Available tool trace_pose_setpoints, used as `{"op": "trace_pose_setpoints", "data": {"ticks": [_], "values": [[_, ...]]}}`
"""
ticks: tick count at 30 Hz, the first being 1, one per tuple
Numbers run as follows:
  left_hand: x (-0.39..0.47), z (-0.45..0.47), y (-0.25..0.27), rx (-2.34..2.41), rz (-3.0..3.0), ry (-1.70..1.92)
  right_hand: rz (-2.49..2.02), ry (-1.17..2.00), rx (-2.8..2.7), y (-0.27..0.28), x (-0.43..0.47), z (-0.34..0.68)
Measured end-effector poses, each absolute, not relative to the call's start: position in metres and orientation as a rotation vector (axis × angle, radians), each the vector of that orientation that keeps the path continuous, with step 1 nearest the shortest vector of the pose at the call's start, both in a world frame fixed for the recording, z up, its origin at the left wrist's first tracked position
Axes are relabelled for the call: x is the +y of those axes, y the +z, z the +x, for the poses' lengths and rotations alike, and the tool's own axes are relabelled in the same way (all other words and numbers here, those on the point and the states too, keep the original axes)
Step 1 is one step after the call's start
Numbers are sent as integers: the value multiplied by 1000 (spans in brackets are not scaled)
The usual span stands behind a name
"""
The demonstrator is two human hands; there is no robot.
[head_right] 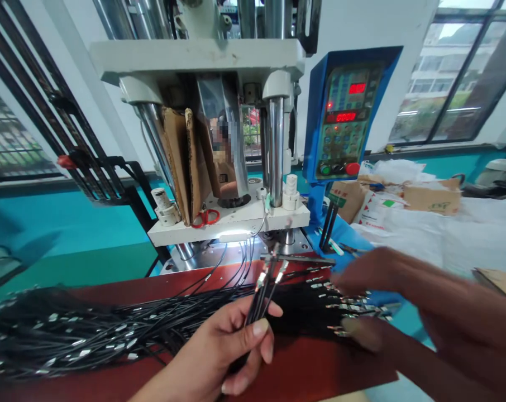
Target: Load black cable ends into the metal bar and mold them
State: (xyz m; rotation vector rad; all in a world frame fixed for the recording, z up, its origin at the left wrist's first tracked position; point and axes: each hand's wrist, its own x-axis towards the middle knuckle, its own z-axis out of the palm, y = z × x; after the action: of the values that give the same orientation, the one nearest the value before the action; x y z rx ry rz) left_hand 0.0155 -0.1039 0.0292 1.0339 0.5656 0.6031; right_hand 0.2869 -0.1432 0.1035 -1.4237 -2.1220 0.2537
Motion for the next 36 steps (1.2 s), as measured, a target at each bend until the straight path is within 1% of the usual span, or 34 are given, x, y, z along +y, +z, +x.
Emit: {"op": "trace_pose_setpoints", "data": {"ticks": [3,5,7,11,15,21,28,31,36], "values": [[-112,7,10,503,912,770,-1334,968,-1953,74,-132,271],[-115,8,1,480,913,803,-1289,1177,-1761,63,-116,249],[-115,12,-2,473,942,801,-1154,1242,-1652,62,-98,230],[-112,17,-1,517,981,789,-956,1320,-1404,74,-71,215],[-109,21,-1,556,975,792,-938,1337,-1403,83,-61,218],[-110,28,1,623,932,814,-1045,1036,-1615,89,-61,224],[-107,32,10,677,885,892,-1217,1043,-1418,78,-68,227],[-107,34,13,710,884,901,-1184,1096,-1331,67,-67,229],[-105,34,12,733,915,873,-1078,1190,-1415,63,-63,233]]}}
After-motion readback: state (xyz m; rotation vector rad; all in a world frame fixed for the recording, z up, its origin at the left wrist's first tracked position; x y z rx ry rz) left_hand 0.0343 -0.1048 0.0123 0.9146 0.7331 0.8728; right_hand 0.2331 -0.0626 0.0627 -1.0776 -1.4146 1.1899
